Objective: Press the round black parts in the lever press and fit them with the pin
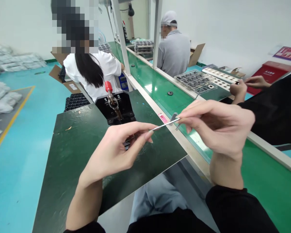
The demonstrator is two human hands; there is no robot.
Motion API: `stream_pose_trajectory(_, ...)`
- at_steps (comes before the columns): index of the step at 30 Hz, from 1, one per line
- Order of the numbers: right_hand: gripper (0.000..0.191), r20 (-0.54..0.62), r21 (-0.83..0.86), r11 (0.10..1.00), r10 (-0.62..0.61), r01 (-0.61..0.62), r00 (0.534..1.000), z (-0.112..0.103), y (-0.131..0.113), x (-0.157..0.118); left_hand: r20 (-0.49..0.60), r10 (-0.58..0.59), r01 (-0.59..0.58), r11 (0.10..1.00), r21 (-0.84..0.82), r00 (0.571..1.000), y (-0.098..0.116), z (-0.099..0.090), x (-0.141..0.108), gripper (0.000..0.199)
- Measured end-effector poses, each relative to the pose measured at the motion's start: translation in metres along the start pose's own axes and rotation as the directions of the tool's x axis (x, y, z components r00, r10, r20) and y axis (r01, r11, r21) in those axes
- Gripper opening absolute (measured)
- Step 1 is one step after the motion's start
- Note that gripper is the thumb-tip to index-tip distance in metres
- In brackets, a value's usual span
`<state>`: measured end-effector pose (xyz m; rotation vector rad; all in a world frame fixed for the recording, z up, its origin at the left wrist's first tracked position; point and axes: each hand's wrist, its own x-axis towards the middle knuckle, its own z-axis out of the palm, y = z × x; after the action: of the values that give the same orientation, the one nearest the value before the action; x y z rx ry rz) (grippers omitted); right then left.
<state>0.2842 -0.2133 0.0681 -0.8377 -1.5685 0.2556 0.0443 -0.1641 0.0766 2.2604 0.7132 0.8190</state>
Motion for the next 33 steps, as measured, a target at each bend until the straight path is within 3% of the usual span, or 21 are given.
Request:
stream_pose_trajectory(2,0.017,-0.056,0.007,1.000,-0.006,0.006,0.998,-0.003,0.002,0.001,-0.066,-0.019,0.020,1.000,0.017,0.998,-0.003,-0.002,0.001,0.020)
stream_pose_trajectory(5,0.016,-0.050,-0.006,1.000,0.011,-0.012,0.999,-0.009,0.004,0.003,-0.228,-0.015,0.026,0.999,0.045,0.973,-0.008,-0.005,0.001,0.013)
stream_pose_trajectory(9,0.015,0.038,-0.067,0.996,0.057,-0.054,0.998,-0.017,0.009,0.004,-0.442,0.013,-0.008,1.000,0.014,0.897,-0.012,-0.006,0.002,0.007)
stream_pose_trajectory(15,0.013,0.218,-0.152,0.986,0.101,-0.068,0.971,-0.014,0.012,0.004,-0.625,-0.007,-0.158,0.965,-0.208,0.780,-0.014,-0.002,0.006,0.018)
stream_pose_trajectory(17,0.009,0.261,-0.158,0.985,0.106,-0.066,0.959,-0.005,0.011,0.004,-0.647,-0.028,-0.202,0.939,-0.280,0.762,-0.014,-0.001,0.007,0.018)
stream_pose_trajectory(22,0.007,0.369,-0.110,0.994,0.032,0.010,0.929,0.018,0.013,-0.001,-0.611,-0.123,-0.197,0.882,-0.429,0.782,-0.008,-0.003,0.004,0.017)
stream_pose_trajectory(27,0.007,0.374,-0.101,0.994,0.006,0.034,0.928,0.026,0.017,-0.004,-0.640,-0.106,-0.213,0.891,-0.400,0.761,-0.006,-0.003,0.003,0.023)
stream_pose_trajectory(30,0.006,0.369,-0.089,0.994,-0.019,0.055,0.929,0.031,0.020,-0.006,-0.624,-0.073,-0.215,0.902,-0.374,0.778,-0.008,0.000,0.004,0.023)
stream_pose_trajectory(33,0.006,0.358,-0.092,0.995,0.001,0.034,0.934,0.037,0.019,-0.009,-0.594,-0.049,-0.187,0.926,-0.329,0.803,-0.009,0.004,0.004,0.011)
